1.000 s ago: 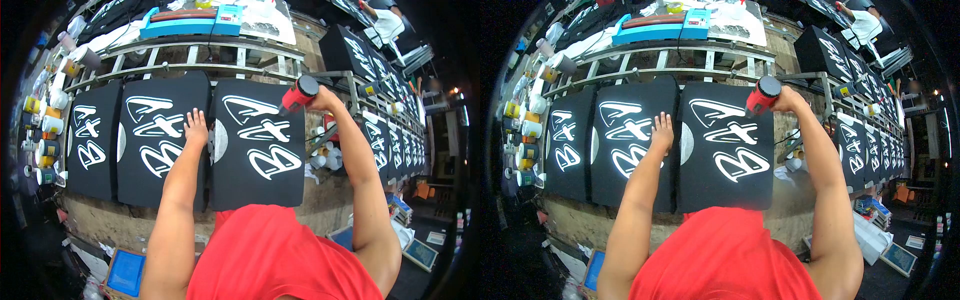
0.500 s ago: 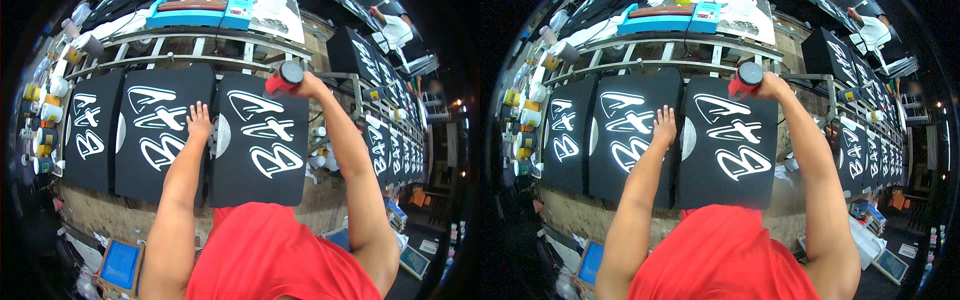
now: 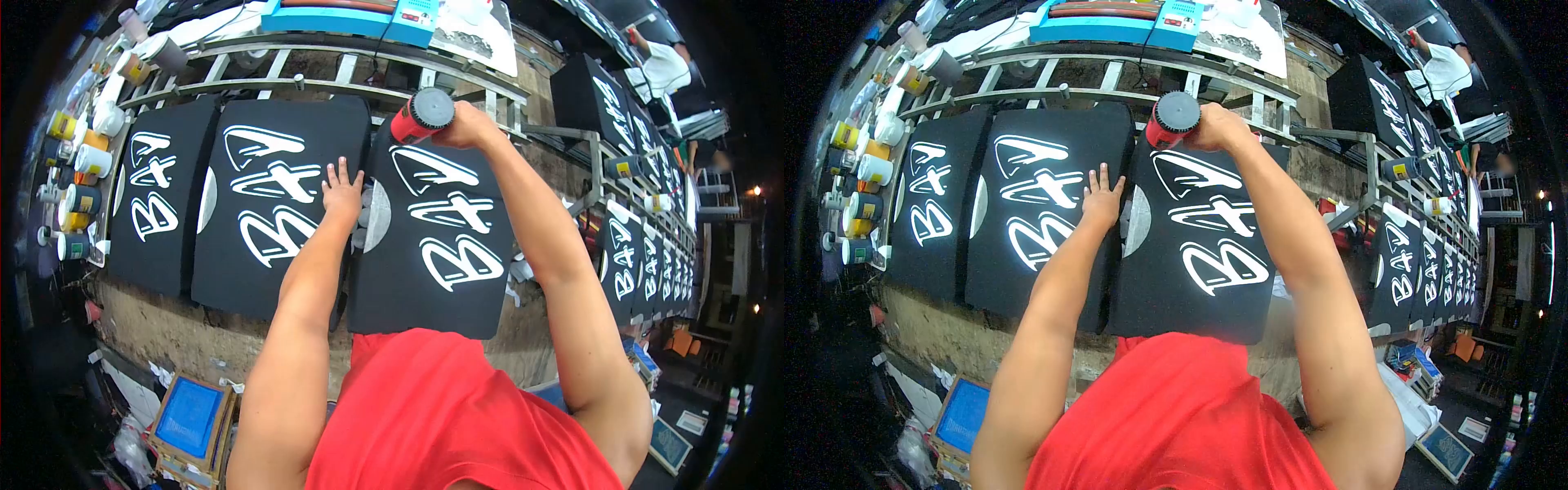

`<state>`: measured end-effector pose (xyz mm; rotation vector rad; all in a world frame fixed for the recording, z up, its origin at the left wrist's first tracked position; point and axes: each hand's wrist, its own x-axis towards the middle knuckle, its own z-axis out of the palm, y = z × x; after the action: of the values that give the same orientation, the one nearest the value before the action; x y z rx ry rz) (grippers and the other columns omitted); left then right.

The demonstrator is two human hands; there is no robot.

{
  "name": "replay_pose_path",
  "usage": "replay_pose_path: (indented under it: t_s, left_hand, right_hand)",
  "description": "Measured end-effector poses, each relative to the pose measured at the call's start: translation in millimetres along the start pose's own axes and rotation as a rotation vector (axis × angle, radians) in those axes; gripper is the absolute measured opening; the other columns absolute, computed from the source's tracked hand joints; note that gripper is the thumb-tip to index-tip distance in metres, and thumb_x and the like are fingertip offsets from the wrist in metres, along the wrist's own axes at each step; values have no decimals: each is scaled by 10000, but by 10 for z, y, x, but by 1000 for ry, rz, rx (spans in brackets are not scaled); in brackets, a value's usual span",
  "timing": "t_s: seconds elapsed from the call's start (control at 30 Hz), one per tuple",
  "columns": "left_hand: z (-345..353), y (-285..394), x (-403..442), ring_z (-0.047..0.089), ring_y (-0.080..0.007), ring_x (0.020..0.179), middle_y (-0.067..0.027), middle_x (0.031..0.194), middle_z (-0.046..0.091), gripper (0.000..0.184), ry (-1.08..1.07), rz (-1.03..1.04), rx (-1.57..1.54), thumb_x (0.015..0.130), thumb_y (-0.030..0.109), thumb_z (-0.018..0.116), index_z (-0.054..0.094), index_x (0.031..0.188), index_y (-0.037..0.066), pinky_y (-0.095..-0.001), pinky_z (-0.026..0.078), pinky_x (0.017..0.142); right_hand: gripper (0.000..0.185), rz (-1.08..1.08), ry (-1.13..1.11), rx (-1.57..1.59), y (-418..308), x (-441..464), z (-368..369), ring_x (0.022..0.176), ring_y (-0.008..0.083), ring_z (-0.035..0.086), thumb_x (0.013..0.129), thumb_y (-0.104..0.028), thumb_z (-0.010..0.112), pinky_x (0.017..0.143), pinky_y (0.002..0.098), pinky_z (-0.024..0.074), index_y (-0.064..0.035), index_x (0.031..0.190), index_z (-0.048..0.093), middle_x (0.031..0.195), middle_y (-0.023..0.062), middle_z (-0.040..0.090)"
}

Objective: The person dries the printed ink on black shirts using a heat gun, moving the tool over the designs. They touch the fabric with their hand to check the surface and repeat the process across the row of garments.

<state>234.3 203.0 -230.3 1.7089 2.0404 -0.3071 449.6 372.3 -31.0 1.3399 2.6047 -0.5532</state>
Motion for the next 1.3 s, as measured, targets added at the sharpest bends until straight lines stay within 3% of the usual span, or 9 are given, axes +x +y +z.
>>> replay_pose_path:
  t_s: [0.33,0.43,0.53,0.7,0.77,1.03,1.1,1.13,1.3]
  left_hand:
    - [-403,-10,-278,102,-415,1611,-192,1756,-39,1567,-81,54,53,517,-17,991,-8,1697,237,-483,336,1266]
    - [-313,-47,-214,45,-379,1629,-91,1778,-43,694,-77,29,66,1112,380,435,70,1699,332,-497,253,1282]
    - [-366,-82,-285,126,-416,1607,-185,1759,17,1552,-31,109,106,512,-17,986,7,1698,200,-478,368,1251]
    - [-286,-70,-235,132,-423,1605,-184,1759,22,1533,4,96,91,510,-51,973,40,1699,208,-483,373,1248]
    - [-233,-89,-203,107,-388,1620,-98,1777,23,762,3,59,69,1069,453,525,110,1696,323,-499,285,1273]
    - [-311,-48,-236,92,-408,1619,-116,1776,-10,742,-31,52,90,1090,415,488,79,1701,310,-524,264,1273]
    - [-353,-31,-266,109,-429,1606,-188,1757,-23,1566,-47,70,95,508,-47,978,0,1698,233,-492,353,1257]
    - [-294,-63,-237,85,-404,1621,-113,1776,-17,738,-25,56,66,1091,436,479,81,1700,311,-523,262,1274]
    - [-261,-66,-213,76,-403,1622,-107,1777,-16,750,-37,50,52,1085,458,488,81,1699,318,-519,264,1275]
  right_hand:
    - [441,-17,-94,-106,6,-236,40,920,370,738,698,-390,815,802,459,596,-110,1037,780,992,200,766]
    - [430,57,-171,-130,-73,-513,-29,946,388,720,675,-281,821,807,453,589,-134,1075,756,1015,183,764]
    - [411,-17,-71,-69,160,-658,90,927,405,717,680,-241,797,798,450,586,-122,1070,752,982,198,758]
    - [309,14,-71,-76,346,-832,89,917,435,713,724,-271,750,792,482,596,-90,973,767,967,236,747]
    - [304,4,-39,-60,495,-886,116,921,442,706,724,-263,743,793,482,594,-88,971,764,962,238,744]
    - [450,163,18,2,922,-1303,-95,998,425,705,736,-340,805,853,460,587,-143,1138,757,1080,216,749]
    - [462,298,9,-26,1093,-1417,-73,1006,418,707,724,-353,812,870,451,586,-156,1139,762,1073,208,753]
    - [467,297,-2,-27,1230,-1452,-34,1017,405,713,719,-356,811,887,451,582,-156,1138,765,1066,197,760]
    - [490,306,-29,-47,1647,-1564,25,1017,382,726,692,-340,830,890,434,583,-149,1138,765,1072,174,771]
